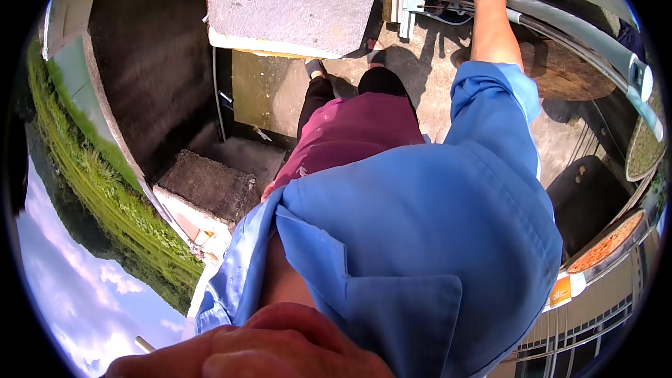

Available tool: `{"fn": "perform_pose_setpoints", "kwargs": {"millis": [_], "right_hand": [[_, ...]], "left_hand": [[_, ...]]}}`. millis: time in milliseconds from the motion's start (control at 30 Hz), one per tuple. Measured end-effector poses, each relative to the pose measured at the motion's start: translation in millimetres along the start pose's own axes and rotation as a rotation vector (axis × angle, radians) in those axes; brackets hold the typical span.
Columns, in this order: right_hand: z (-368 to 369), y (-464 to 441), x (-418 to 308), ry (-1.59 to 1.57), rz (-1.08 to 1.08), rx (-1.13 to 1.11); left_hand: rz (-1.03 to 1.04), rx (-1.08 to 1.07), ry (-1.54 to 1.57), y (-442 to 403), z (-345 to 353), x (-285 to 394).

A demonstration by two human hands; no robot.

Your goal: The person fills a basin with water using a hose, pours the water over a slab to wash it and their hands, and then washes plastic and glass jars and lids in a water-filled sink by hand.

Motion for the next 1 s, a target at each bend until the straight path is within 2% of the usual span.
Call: {"fn": "perform_pose_setpoints", "kwargs": {"millis": [33,100,167,233,300,400,500,567,633,767,900,1000], "right_hand": [[-1,-11,0,0.007,-0.015,0.011],[-3,-25,-3,-0.032,-0.024,0.049],[-9,-37,-10,-0.017,-0.007,0.075],[-23,-65,-16,0.029,0.009,0.019],[-10,-34,-13,0.25,-0.072,0.093],[-25,-45,-9,0.369,0.023,0.034],[-21,-16,-3,0.603,0.01,-0.04],[-12,40,12,0.904,-0.101,-0.091],[-22,64,26,0.974,-0.06,-0.12],[-75,95,51,1.376,0.032,-0.335],[-126,126,64,1.661,0.204,-0.334],[-149,152,66,1.79,0.226,-0.344]], "left_hand": [[-0.005,0.011,0.013,16,5,8],[-0.047,-0.102,-0.014,50,16,22],[-0.031,0.075,-0.14,69,29,14],[-0.041,0.005,-0.152,64,22,-7],[-0.077,0.017,-0.127,79,34,-1],[-0.095,0.068,-0.138,80,44,-5],[-0.147,0.082,-0.121,81,56,-7],[-0.175,0.118,-0.071,86,65,-9],[-0.191,0.113,-0.021,85,66,-24],[-0.148,0.085,0.043,87,69,-47],[-0.139,0.154,0.152,87,65,-80],[-0.093,0.166,0.238,85,63,-114]]}}
Point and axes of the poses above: each hand's wrist, its own y-axis away from the middle knuckle, its own z-axis out of the palm, x = y × z, the point moved 2 cm from there along -y, towards the middle knuckle, and after that the axes turned 10 degrees about x, right-handed, at the moved point
